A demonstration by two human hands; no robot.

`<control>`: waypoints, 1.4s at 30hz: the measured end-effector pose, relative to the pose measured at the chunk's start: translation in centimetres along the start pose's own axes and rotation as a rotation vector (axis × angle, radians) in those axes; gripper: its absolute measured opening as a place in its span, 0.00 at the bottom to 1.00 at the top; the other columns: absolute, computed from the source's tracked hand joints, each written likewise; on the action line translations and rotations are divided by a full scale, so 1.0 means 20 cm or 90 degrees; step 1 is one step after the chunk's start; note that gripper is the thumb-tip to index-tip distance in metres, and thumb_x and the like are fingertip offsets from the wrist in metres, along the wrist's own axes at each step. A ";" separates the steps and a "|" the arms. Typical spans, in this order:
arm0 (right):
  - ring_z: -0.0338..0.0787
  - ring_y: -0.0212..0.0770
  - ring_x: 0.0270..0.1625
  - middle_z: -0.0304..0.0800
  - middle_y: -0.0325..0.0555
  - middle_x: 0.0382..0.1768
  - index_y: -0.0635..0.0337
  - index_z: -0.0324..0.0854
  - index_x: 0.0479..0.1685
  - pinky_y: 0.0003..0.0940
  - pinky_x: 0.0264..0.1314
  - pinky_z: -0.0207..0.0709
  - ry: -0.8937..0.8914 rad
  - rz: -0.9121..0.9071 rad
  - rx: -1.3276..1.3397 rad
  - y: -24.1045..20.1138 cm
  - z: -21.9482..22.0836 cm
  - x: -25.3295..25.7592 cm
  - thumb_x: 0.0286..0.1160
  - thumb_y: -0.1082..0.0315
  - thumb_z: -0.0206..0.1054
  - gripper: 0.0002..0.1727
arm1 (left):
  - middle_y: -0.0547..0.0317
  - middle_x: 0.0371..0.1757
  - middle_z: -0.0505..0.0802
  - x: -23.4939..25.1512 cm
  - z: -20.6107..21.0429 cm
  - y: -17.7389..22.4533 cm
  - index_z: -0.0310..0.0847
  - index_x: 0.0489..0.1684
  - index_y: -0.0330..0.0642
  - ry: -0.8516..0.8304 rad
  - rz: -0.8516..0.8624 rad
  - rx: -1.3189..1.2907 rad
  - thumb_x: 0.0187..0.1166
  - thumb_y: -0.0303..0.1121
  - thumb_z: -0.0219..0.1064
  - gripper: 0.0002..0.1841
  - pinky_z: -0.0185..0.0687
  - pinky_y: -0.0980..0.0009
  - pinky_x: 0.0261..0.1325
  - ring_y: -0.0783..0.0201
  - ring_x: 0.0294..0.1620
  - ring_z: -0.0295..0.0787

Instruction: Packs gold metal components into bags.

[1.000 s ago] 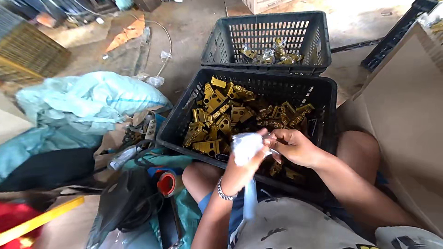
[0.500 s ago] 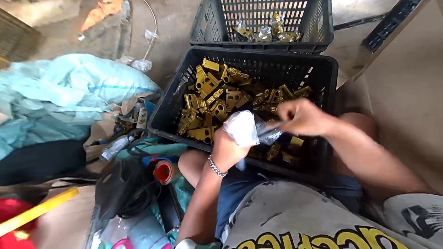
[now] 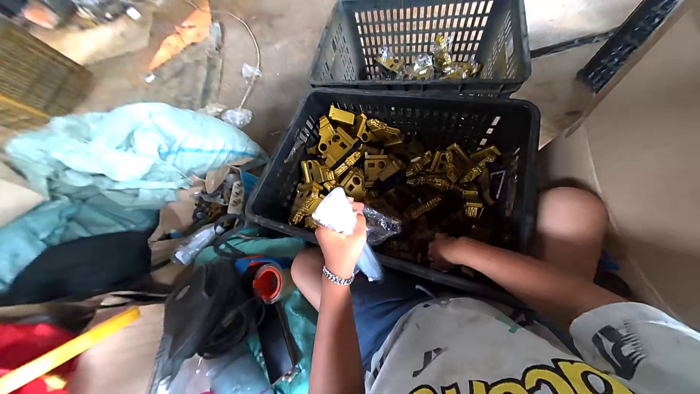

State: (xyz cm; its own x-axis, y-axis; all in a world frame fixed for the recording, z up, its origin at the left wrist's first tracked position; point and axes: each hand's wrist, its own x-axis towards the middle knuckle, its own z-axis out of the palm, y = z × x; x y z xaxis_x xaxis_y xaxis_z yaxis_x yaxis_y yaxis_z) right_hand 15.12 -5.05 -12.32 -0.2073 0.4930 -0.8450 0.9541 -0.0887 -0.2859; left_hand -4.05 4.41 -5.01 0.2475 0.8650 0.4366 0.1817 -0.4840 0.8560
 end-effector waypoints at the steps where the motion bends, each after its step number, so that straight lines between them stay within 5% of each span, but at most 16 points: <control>1: 0.73 0.75 0.78 0.78 0.79 0.69 0.80 0.81 0.62 0.72 0.79 0.60 0.067 -0.023 0.059 0.03 -0.02 -0.04 0.89 0.61 0.60 0.24 | 0.60 0.46 0.95 -0.01 0.00 0.00 0.78 0.57 0.25 -0.004 -0.001 -0.010 0.64 0.23 0.73 0.22 0.89 0.76 0.57 0.77 0.49 0.92; 4: 0.75 0.72 0.77 0.80 0.71 0.71 0.71 0.82 0.67 0.74 0.76 0.65 0.268 -0.023 0.174 0.23 -0.12 -0.22 0.74 0.78 0.67 0.21 | 0.59 0.46 0.94 -0.03 0.02 0.00 0.79 0.55 0.24 0.000 -0.014 -0.016 0.64 0.27 0.79 0.23 0.88 0.78 0.58 0.79 0.48 0.91; 7: 0.61 0.76 0.85 0.73 0.64 0.80 0.56 0.78 0.79 0.85 0.78 0.46 0.186 0.143 0.020 0.42 -0.15 -0.36 0.63 0.83 0.72 0.37 | 0.59 0.45 0.93 -0.05 0.09 0.02 0.80 0.55 0.24 -0.005 -0.049 -0.030 0.65 0.26 0.79 0.22 0.87 0.80 0.55 0.81 0.45 0.90; 11: 0.69 0.70 0.82 0.78 0.68 0.75 0.66 0.81 0.73 0.76 0.87 0.38 0.175 0.072 -0.027 0.43 -0.14 -0.36 0.67 0.81 0.73 0.29 | 0.58 0.44 0.95 -0.04 0.19 0.05 0.79 0.59 0.27 -0.034 -0.103 -0.083 0.68 0.26 0.77 0.22 0.91 0.75 0.46 0.75 0.40 0.93; 14: 0.83 0.65 0.66 0.84 0.71 0.62 0.75 0.82 0.65 0.58 0.76 0.70 0.402 -0.110 0.214 0.38 -0.12 -0.48 0.71 0.69 0.77 0.25 | 0.54 0.45 0.95 -0.03 0.20 0.06 0.79 0.61 0.25 -0.041 -0.116 -0.075 0.71 0.28 0.75 0.22 0.92 0.74 0.40 0.73 0.34 0.93; 16: 0.91 0.47 0.60 0.90 0.57 0.60 0.65 0.75 0.78 0.42 0.67 0.84 0.561 -0.205 0.461 0.34 -0.09 -0.59 0.70 0.63 0.77 0.34 | 0.58 0.40 0.95 -0.02 0.19 0.07 0.82 0.58 0.26 -0.016 -0.117 -0.060 0.71 0.28 0.76 0.20 0.90 0.78 0.40 0.77 0.32 0.91; 17: 0.93 0.38 0.57 0.92 0.49 0.59 0.59 0.69 0.84 0.34 0.62 0.87 0.614 -0.265 0.592 0.32 -0.07 -0.62 0.72 0.63 0.73 0.37 | 0.59 0.40 0.95 -0.02 0.18 0.08 0.83 0.56 0.27 -0.004 -0.114 -0.039 0.71 0.29 0.76 0.19 0.88 0.80 0.44 0.80 0.35 0.90; 19: 0.95 0.44 0.54 0.91 0.49 0.61 0.47 0.54 0.92 0.36 0.52 0.92 0.607 -0.409 0.903 0.28 -0.05 -0.64 0.81 0.72 0.53 0.36 | 0.56 0.40 0.95 -0.01 0.19 0.08 0.86 0.51 0.26 0.014 -0.093 0.012 0.70 0.31 0.76 0.17 0.85 0.81 0.51 0.81 0.41 0.90; 23: 0.96 0.54 0.47 0.93 0.53 0.54 0.37 0.64 0.83 0.44 0.39 0.92 0.610 -0.484 1.306 0.22 -0.08 -0.59 0.93 0.53 0.24 0.29 | 0.47 0.37 0.95 -0.01 0.23 0.07 0.86 0.45 0.25 0.007 -0.002 0.093 0.64 0.30 0.78 0.17 0.88 0.70 0.50 0.68 0.40 0.93; 26: 0.96 0.55 0.48 0.91 0.56 0.59 0.41 0.70 0.81 0.45 0.38 0.92 0.589 -0.654 1.192 0.21 -0.08 -0.64 0.77 0.25 0.49 0.41 | 0.43 0.37 0.94 -0.01 0.26 0.09 0.87 0.44 0.24 0.023 0.053 0.128 0.59 0.28 0.79 0.18 0.88 0.68 0.50 0.63 0.40 0.93; 28: 0.96 0.47 0.46 0.92 0.49 0.60 0.46 0.71 0.76 0.40 0.43 0.92 0.587 -0.609 1.004 0.17 -0.08 -0.69 0.70 0.42 0.74 0.36 | 0.43 0.38 0.94 -0.02 0.28 0.12 0.87 0.46 0.23 0.019 0.015 0.110 0.60 0.28 0.79 0.19 0.88 0.68 0.52 0.64 0.41 0.93; 31: 0.94 0.41 0.51 0.90 0.45 0.59 0.60 0.72 0.78 0.39 0.53 0.92 0.504 -0.421 0.815 0.06 -0.13 -0.68 0.70 0.65 0.74 0.33 | 0.54 0.38 0.94 -0.03 0.33 0.22 0.87 0.46 0.27 -0.024 -0.171 -0.033 0.65 0.31 0.80 0.17 0.87 0.73 0.52 0.73 0.41 0.91; 34: 0.92 0.36 0.58 0.90 0.50 0.60 0.66 0.75 0.74 0.33 0.63 0.86 0.785 -0.238 0.629 -0.01 -0.13 -0.45 0.71 0.64 0.75 0.31 | 0.56 0.40 0.93 -0.02 0.33 0.32 0.84 0.49 0.30 -0.039 -0.365 -0.301 0.67 0.21 0.77 0.13 0.87 0.74 0.55 0.72 0.45 0.91; 35: 0.91 0.45 0.60 0.89 0.58 0.62 0.71 0.75 0.73 0.41 0.66 0.85 0.852 -0.191 0.494 -0.02 -0.14 -0.40 0.69 0.67 0.75 0.31 | 0.56 0.41 0.93 -0.01 0.32 0.34 0.84 0.49 0.29 -0.038 -0.392 -0.343 0.70 0.19 0.74 0.12 0.87 0.74 0.56 0.71 0.46 0.90; 37: 0.88 0.61 0.64 0.80 0.69 0.70 0.73 0.72 0.76 0.56 0.68 0.81 0.752 -0.136 0.327 -0.06 -0.15 -0.37 0.69 0.68 0.74 0.34 | 0.56 0.41 0.93 -0.02 0.31 0.35 0.83 0.48 0.28 -0.056 -0.383 -0.335 0.73 0.19 0.71 0.09 0.86 0.75 0.55 0.72 0.45 0.90; 42: 0.80 0.56 0.73 0.78 0.71 0.69 0.75 0.67 0.77 0.47 0.77 0.73 0.676 -0.173 0.557 -0.06 -0.27 -0.29 0.63 0.64 0.75 0.40 | 0.41 0.49 0.94 -0.09 0.31 0.22 0.85 0.52 0.22 -0.124 -0.097 -0.030 0.70 0.32 0.75 0.20 0.84 0.66 0.66 0.62 0.55 0.91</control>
State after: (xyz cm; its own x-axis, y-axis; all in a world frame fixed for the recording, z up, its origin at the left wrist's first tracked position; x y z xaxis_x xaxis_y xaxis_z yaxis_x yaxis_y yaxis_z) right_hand 16.39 -3.05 -4.66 0.2736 0.9576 -0.0902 0.3882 -0.1957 -0.9006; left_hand 2.29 -0.04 -3.71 0.4005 0.8832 0.2441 0.1872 -0.3396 0.9218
